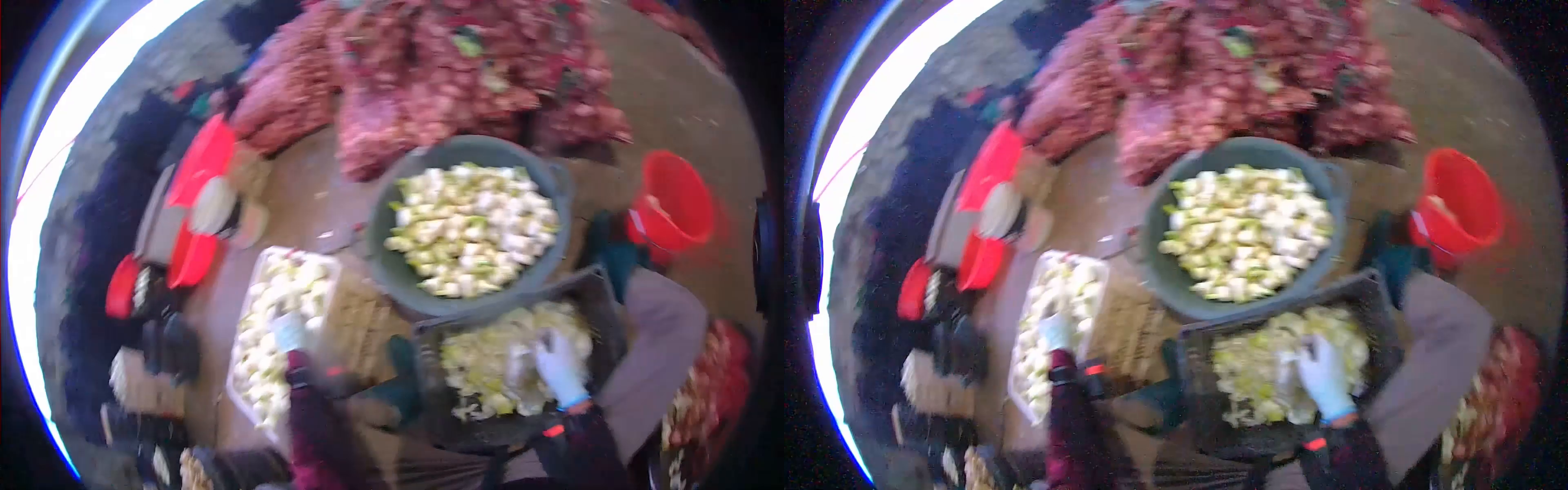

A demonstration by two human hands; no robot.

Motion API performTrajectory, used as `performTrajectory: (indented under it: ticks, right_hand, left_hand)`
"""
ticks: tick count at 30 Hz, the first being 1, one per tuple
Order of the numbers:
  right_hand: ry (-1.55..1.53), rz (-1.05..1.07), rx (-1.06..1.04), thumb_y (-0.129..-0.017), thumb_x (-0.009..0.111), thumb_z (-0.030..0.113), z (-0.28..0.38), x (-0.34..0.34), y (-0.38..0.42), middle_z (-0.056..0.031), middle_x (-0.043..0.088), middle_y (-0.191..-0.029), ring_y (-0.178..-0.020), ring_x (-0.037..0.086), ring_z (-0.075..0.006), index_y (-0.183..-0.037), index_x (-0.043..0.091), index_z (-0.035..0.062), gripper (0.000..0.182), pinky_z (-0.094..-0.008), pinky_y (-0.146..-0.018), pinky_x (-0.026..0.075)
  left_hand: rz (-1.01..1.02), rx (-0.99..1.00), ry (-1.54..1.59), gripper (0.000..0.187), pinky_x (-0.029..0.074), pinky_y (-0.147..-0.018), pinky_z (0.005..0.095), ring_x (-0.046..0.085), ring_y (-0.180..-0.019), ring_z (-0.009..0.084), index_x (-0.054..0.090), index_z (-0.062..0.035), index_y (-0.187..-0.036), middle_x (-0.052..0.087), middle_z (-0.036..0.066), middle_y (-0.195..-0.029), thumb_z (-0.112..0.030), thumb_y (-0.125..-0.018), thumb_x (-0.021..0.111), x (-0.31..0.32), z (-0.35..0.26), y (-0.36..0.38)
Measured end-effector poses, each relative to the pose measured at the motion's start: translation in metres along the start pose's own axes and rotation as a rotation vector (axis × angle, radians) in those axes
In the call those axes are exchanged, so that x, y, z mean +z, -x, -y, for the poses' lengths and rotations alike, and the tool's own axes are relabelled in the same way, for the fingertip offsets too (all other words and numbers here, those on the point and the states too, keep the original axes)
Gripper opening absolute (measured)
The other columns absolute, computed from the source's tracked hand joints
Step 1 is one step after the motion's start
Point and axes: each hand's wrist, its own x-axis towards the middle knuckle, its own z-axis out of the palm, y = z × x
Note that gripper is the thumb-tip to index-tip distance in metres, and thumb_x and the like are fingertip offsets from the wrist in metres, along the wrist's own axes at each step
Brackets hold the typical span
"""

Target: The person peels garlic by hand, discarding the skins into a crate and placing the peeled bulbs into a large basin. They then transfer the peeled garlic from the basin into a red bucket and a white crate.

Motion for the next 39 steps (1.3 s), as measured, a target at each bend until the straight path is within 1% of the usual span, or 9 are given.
performTrajectory:
  ticks: [2,4,8,15,18,20,23,28,39]
  right_hand:
    - [0.100,0.034,0.018,-0.088,0.058,0.022,0.009,-0.003,-0.003,-0.0201,0.066,-0.088,-0.082,0.064,-0.0393,-0.099,0.062,0.0054,0.020,-0.0472,-0.071,0.050]
    - [-0.007,0.057,-0.001,-0.091,0.054,0.024,0.015,0.000,-0.004,-0.0220,0.065,-0.087,-0.081,0.064,-0.0400,-0.098,0.061,0.0042,0.022,-0.0481,-0.070,0.050]
    - [-0.060,0.143,0.070,-0.092,0.055,0.022,0.031,0.005,-0.007,-0.0195,0.065,-0.082,-0.074,0.065,-0.0338,-0.102,0.062,0.0027,0.022,-0.0396,-0.066,0.051]
    - [-0.022,0.301,0.327,-0.094,0.055,0.028,0.023,0.000,-0.017,-0.0160,0.064,-0.073,-0.068,0.064,-0.0298,-0.095,0.058,0.0027,0.025,-0.0367,-0.062,0.049]
    - [-1.005,0.036,0.497,-0.096,0.055,0.019,-0.007,0.022,-0.002,-0.0148,0.059,-0.074,-0.060,0.055,-0.0284,-0.112,0.061,0.0008,0.025,-0.0370,-0.059,0.047]
    - [-0.108,0.102,0.043,-0.097,0.053,0.018,0.021,-0.011,-0.013,-0.0130,0.054,-0.070,-0.055,0.049,-0.0270,-0.111,0.060,-0.0002,0.024,-0.0354,-0.059,0.047]
    - [-0.331,0.157,0.097,-0.097,0.051,0.023,0.028,-0.023,-0.023,-0.0190,0.057,-0.075,-0.062,0.054,-0.0348,-0.115,0.057,0.0008,0.029,-0.0410,-0.059,0.046]
    - [-0.324,0.143,-0.120,-0.097,0.049,0.032,0.043,-0.024,-0.025,-0.0206,0.065,-0.077,-0.063,0.063,-0.0379,-0.143,0.040,0.0112,0.051,-0.0457,-0.054,0.047]
    - [0.107,0.267,-0.445,-0.094,0.054,0.031,0.058,-0.007,0.038,-0.0130,0.062,-0.061,-0.053,0.061,-0.0325,-0.137,0.050,0.0158,0.046,-0.0439,-0.051,0.048]
  left_hand:
    - [-0.301,-0.020,0.299,0.021,0.051,-0.070,0.0421,0.066,-0.074,0.0264,0.071,-0.0094,-0.080,0.069,0.012,-0.081,-0.026,-0.084,0.058,0.088,0.030,-0.028]
    - [0.021,0.050,-0.025,0.026,0.053,-0.072,0.0403,0.067,-0.078,0.0341,0.070,0.0002,-0.092,0.070,0.016,-0.087,-0.021,-0.084,0.059,0.039,0.032,-0.040]
    - [-0.197,0.102,1.309,0.023,0.050,-0.060,0.0291,0.064,-0.067,0.0185,0.069,0.0003,-0.098,0.069,0.010,-0.080,-0.010,-0.079,0.060,-0.049,-0.068,-0.083]
    - [0.806,0.277,1.523,0.057,0.050,-0.069,0.0274,0.058,-0.084,0.0137,0.047,0.0020,-0.125,0.058,0.006,-0.102,-0.026,-0.081,0.071,-0.143,-0.410,-0.046]
    - [0.258,0.372,1.373,0.058,0.049,-0.064,0.0310,0.057,-0.079,0.0154,0.047,0.0037,-0.117,0.059,0.010,-0.095,-0.023,-0.074,0.076,-0.060,-0.509,-0.039]
    - [0.622,0.334,1.637,0.037,0.050,-0.070,0.0338,0.060,-0.080,0.0211,0.054,0.0023,-0.104,0.062,0.009,-0.088,-0.022,-0.079,0.070,-0.083,-0.491,-0.037]
    - [1.011,0.224,1.851,0.030,0.050,-0.068,0.0301,0.059,-0.076,0.0148,0.055,0.0013,-0.110,0.060,0.006,-0.091,-0.021,-0.090,0.060,-0.144,-0.413,-0.017]
    - [1.073,0.021,2.096,0.044,0.051,-0.068,0.0279,0.062,-0.083,0.0164,0.052,0.0000,-0.122,0.061,0.008,-0.100,-0.037,-0.098,0.052,-0.155,-0.292,0.087]
    - [1.083,-0.246,2.395,0.041,0.040,-0.045,0.0214,0.057,-0.058,0.0136,0.058,-0.0038,-0.106,0.065,0.008,-0.085,-0.044,-0.096,0.053,-0.141,-0.211,0.229]
